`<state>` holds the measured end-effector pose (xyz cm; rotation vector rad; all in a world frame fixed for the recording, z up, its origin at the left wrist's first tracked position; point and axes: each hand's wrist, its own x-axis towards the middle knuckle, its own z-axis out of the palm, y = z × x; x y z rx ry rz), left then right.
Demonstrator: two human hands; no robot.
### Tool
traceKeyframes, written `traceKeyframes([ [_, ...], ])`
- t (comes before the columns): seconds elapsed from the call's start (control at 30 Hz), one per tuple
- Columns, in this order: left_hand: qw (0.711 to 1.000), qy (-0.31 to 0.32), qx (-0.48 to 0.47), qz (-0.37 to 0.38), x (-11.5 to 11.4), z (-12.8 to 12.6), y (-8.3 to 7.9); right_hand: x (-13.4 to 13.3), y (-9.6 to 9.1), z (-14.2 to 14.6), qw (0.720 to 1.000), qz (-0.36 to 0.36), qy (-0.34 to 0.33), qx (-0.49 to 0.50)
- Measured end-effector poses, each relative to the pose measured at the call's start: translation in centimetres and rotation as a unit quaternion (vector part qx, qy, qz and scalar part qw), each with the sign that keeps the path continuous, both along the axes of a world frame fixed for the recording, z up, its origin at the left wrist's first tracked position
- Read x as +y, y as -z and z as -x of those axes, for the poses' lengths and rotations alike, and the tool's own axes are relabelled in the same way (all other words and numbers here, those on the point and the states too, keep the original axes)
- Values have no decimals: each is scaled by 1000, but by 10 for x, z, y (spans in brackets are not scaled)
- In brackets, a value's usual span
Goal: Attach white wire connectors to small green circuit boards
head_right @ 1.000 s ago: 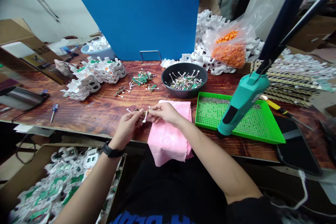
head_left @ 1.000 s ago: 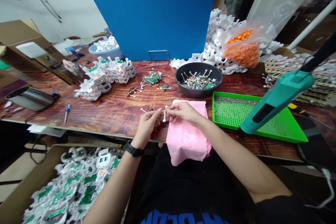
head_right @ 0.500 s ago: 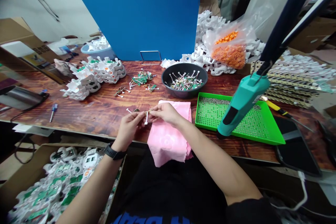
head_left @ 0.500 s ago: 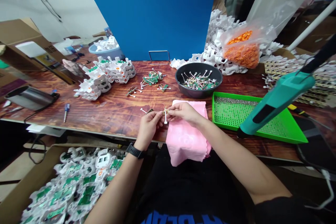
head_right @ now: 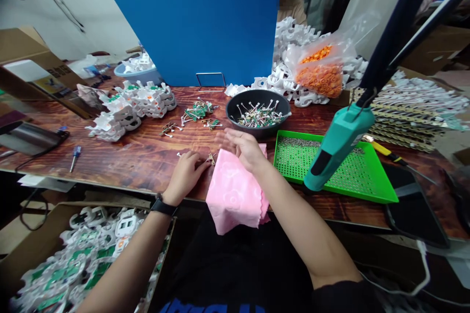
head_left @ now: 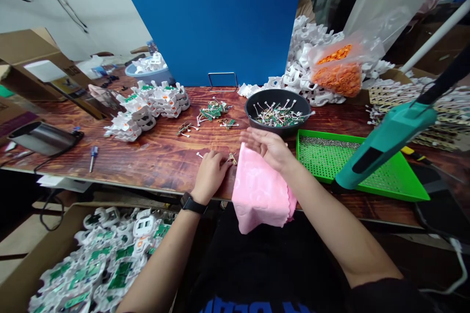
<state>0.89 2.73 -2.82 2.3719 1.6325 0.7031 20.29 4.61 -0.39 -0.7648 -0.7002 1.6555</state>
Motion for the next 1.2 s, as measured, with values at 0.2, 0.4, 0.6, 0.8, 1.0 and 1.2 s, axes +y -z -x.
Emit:
traceKeyframes([
  [0.2, 984, -59, -166, 30, -12, -6, -7, -9, 17, 20, 961, -26, -111, -253],
  [0.4, 912, -33, -389, 127, -25, -12, -13, -8, 21, 20, 941, -153, -130, -274],
  [0.6, 893, -21, -420, 156, -23, -10, -22, -8, 24, 21, 909, -216, -124, -334],
  [0.8, 905, -23, -390, 171, -23, -4, -29, -10, 25, 21, 867, -264, -113, -408],
  [1.0, 896, -24, -404, 182, -20, -2, -23, -11, 20, 21, 843, -285, -89, -447],
  [1.2, 884, -25, -427, 189, -19, -2, -21, -10, 25, 22, 856, -275, -93, -428],
])
